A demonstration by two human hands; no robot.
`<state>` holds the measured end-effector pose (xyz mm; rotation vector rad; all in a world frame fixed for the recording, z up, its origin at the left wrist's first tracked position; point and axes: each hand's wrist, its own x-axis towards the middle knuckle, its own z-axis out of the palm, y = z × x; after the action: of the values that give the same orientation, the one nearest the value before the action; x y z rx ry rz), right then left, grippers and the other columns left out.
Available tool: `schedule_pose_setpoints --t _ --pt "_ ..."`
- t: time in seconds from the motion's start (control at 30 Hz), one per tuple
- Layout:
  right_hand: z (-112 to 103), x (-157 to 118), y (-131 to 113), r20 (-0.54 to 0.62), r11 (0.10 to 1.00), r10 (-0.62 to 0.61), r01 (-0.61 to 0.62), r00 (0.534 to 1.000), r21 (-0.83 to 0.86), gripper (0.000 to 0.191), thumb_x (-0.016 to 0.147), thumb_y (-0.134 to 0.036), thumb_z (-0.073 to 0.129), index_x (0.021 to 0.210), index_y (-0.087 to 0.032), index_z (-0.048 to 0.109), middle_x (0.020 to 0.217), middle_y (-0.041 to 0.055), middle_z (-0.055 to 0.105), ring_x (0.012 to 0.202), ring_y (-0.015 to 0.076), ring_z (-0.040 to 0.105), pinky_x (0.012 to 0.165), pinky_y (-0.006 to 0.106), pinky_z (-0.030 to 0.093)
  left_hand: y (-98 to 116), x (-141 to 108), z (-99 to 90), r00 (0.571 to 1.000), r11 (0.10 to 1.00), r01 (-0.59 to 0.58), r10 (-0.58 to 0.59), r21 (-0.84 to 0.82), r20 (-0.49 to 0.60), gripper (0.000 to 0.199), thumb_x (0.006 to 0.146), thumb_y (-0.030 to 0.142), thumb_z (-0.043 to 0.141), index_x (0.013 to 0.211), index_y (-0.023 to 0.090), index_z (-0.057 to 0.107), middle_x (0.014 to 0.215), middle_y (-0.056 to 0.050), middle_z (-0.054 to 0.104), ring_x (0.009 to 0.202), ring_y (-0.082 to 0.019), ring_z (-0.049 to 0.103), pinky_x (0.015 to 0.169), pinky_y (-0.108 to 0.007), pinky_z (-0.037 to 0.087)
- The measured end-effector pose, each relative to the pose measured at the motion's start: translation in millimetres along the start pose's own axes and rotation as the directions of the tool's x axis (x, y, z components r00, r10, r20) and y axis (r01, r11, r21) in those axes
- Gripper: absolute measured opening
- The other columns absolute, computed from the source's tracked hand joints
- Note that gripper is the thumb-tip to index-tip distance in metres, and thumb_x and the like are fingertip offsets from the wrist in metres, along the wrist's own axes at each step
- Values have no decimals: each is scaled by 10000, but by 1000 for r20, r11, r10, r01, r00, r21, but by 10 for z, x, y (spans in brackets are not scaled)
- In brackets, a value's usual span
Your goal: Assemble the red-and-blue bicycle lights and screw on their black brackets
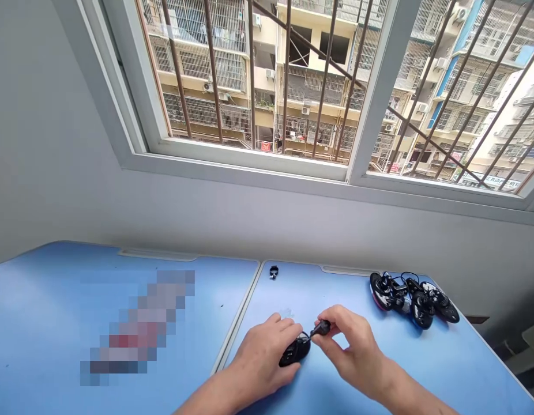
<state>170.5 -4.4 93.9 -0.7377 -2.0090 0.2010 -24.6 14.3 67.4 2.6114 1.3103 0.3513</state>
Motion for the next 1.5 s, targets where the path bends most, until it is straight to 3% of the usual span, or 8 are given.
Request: schedule_pose_setpoints --t 0.3,0.47,0.57,0.7,0.87,1.1,1.33,1.5 --pt "-184 104 -76 208 988 -144 152 968 -25 324 940 -128 484 1251 -217 484 959 87 705 797 185 654 692 298 560 -23 -2 5 1000 1000 -9 9 -14 -19 220 642 146 541 840 240 559 823 9 651 756 -211 524 636 -284 397" --pt "-374 150 -186 410 996 -86 94 908 0 525 915 -42 412 1405 -224 364 1171 115 657 975 208 628 801 332 554 -8 -9 -17 1000 999 -27 27 -32 -15 246 648 140 545 872 237 576 845 3 661 731 -208 528 658 -305 419" --pt "-452 163 -212 462 998 -51 60 885 -4 563 933 -28 382 1449 -244 312 1250 110 621 1044 196 604 858 326 542 -15 -7 -17 1000 999 -21 21 -45 -9 236 644 141 553 858 238 576 835 2 659 735 -213 529 674 -314 428" --pt "-455 162 -180 455 998 -64 49 888 45 477 971 -63 389 1403 -264 392 1150 80 669 972 171 619 814 289 539 -27 -4 -6 1000 998 -23 23 -50 -1 232 626 138 559 837 235 571 835 2 655 751 -216 531 676 -311 428" --pt "-404 174 -153 435 995 -96 73 895 69 335 963 -69 423 1254 -197 528 989 81 707 873 168 640 756 271 530 -13 -8 -10 999 998 -33 33 -45 1 251 642 152 563 877 237 581 868 -1 654 761 -216 525 673 -311 419" --pt "-324 167 -188 354 995 -99 103 930 9 212 978 -122 409 1123 -190 548 872 61 713 692 152 619 633 246 516 -8 -5 10 999 999 -49 49 -10 -16 200 656 152 566 836 238 553 826 3 634 737 -215 511 639 -307 393" --pt "-146 26 -100 114 986 -52 69 992 -153 117 989 -270 458 1002 -192 545 704 33 647 559 143 563 529 239 458 -4 -9 1 999 1000 -29 30 9 -15 211 653 152 571 846 236 562 854 0 652 771 -222 523 639 -299 395" --pt "-132 24 -55 115 996 -9 18 993 -82 110 968 -276 489 979 -186 552 716 32 626 573 132 548 515 227 458 5 -9 -25 1000 1000 -13 13 -21 -12 218 664 154 575 862 244 577 865 4 660 782 -217 534 661 -290 411"
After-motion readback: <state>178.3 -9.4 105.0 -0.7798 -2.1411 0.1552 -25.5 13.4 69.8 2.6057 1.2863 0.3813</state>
